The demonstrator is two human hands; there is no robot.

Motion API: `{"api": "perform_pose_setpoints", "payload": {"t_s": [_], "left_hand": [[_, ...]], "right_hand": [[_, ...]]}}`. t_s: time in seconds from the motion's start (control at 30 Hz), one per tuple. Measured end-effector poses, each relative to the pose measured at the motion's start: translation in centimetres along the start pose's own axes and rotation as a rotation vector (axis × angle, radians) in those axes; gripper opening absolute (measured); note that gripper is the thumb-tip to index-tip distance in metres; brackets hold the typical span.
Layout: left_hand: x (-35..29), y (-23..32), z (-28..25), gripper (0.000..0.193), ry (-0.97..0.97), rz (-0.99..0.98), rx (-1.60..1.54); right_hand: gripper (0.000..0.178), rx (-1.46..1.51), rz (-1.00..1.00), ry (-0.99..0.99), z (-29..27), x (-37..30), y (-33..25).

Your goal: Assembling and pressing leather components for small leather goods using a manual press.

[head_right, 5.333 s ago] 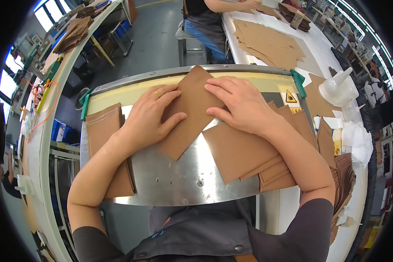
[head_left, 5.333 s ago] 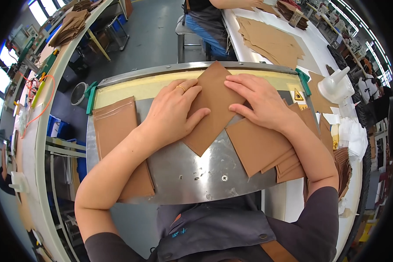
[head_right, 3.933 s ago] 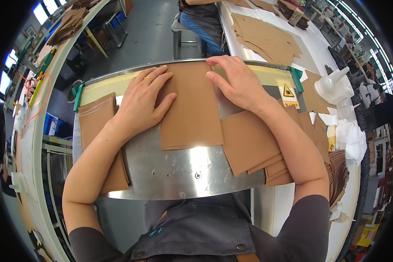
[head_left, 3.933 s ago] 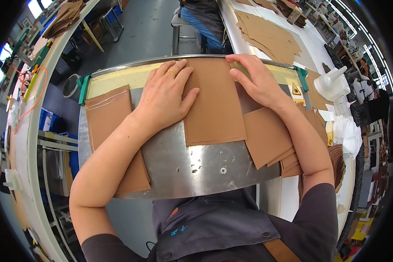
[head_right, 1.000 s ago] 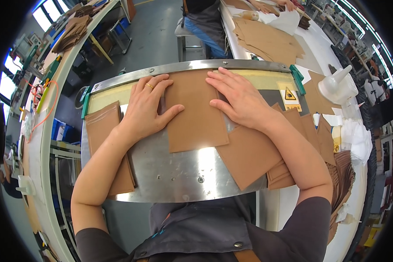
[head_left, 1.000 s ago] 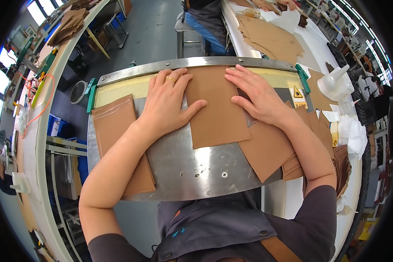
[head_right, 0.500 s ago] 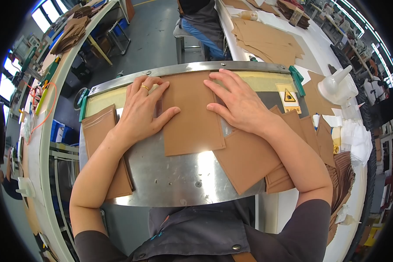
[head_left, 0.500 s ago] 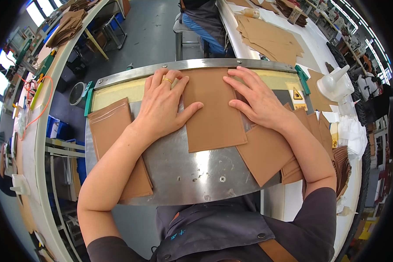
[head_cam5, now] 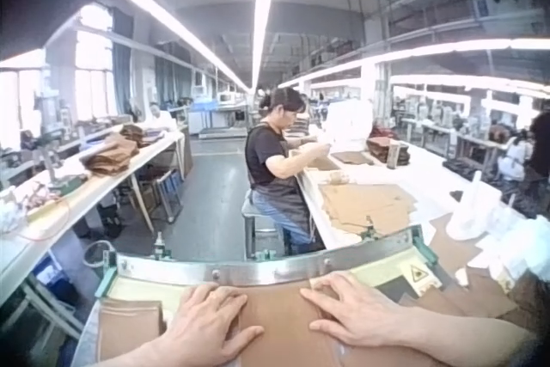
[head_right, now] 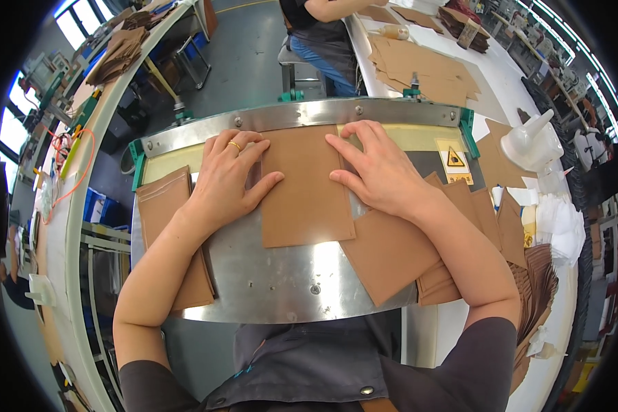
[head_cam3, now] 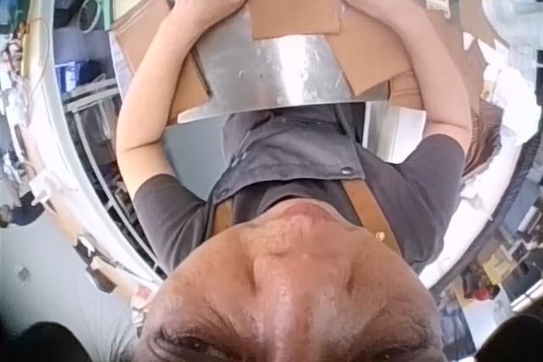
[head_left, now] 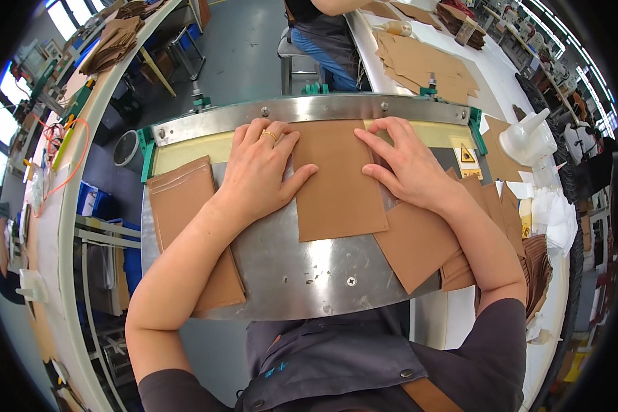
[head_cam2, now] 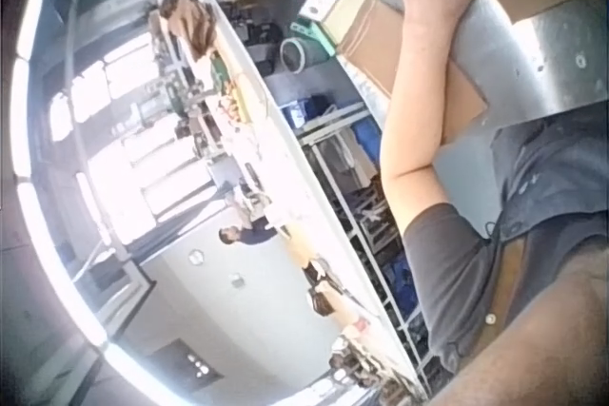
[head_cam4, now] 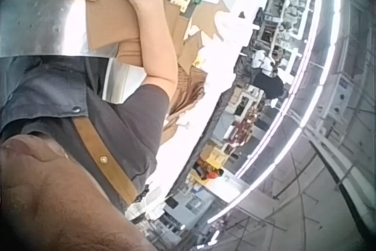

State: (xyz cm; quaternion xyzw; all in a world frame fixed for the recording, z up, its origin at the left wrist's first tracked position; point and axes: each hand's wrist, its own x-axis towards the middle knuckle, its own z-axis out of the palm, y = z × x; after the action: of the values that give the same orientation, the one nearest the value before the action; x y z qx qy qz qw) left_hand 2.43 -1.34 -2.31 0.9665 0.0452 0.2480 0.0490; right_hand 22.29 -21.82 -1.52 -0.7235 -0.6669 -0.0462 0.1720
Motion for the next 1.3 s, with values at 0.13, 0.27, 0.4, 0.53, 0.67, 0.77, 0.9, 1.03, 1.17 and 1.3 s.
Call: {"api": "perform_pose_setpoints", "payload": {"t_s": [0.13,0.27,0.4,0.53,0.67,0.77,0.9,1.03,1.17,1.3], "left_hand": [[0.2,-0.1,-0.2,0.049,0.023,0.214,-0.122],[0.5,1.3,-2.6,0.047,-0.143,0.171,-0.036],[1.1,3.6,-2.3,0.051,-0.371,-0.213,0.257],[1.0,3.2,-1.6,0.053,-0.218,-0.213,0.044],[-0.1,1.7,0.3,0.062,0.139,-0.035,0.129],[-0.8,1.3,0.9,0.073,-0.078,-0.175,-0.042],[-0.8,1.2,1.1,0.075,-0.046,-0.127,-0.018],[-0.8,1.7,0.5,0.08,-0.073,-0.187,0.019],[-0.8,1.3,0.4,0.079,-0.089,-0.201,-0.004],[-0.9,1.3,0.6,0.077,-0.049,-0.196,0.008]], "right_hand": [[0.05,0.005,0.027,-0.033,-0.1,-0.2,-0.1],[0.046,0.096,0.015,0.06,-0.3,-0.1,-0.2],[0.034,0.163,-0.114,0.205,-1.9,0.3,-0.9],[0.033,0.06,-0.095,0.107,-1.2,-0.2,0.1],[0.041,0.034,0.067,0.013,-1.7,-0.3,1.0],[0.048,0.039,0.038,0.064,-0.9,-0.4,1.2],[0.055,0.007,0.052,0.041,-0.2,-0.6,2.0],[0.056,-0.018,0.07,0.095,-0.2,-0.3,2.4],[0.048,0.24,0.143,0.119,-0.2,-0.1,2.6],[0.041,0.325,0.179,0.309,-0.9,0.1,3.7]]}}
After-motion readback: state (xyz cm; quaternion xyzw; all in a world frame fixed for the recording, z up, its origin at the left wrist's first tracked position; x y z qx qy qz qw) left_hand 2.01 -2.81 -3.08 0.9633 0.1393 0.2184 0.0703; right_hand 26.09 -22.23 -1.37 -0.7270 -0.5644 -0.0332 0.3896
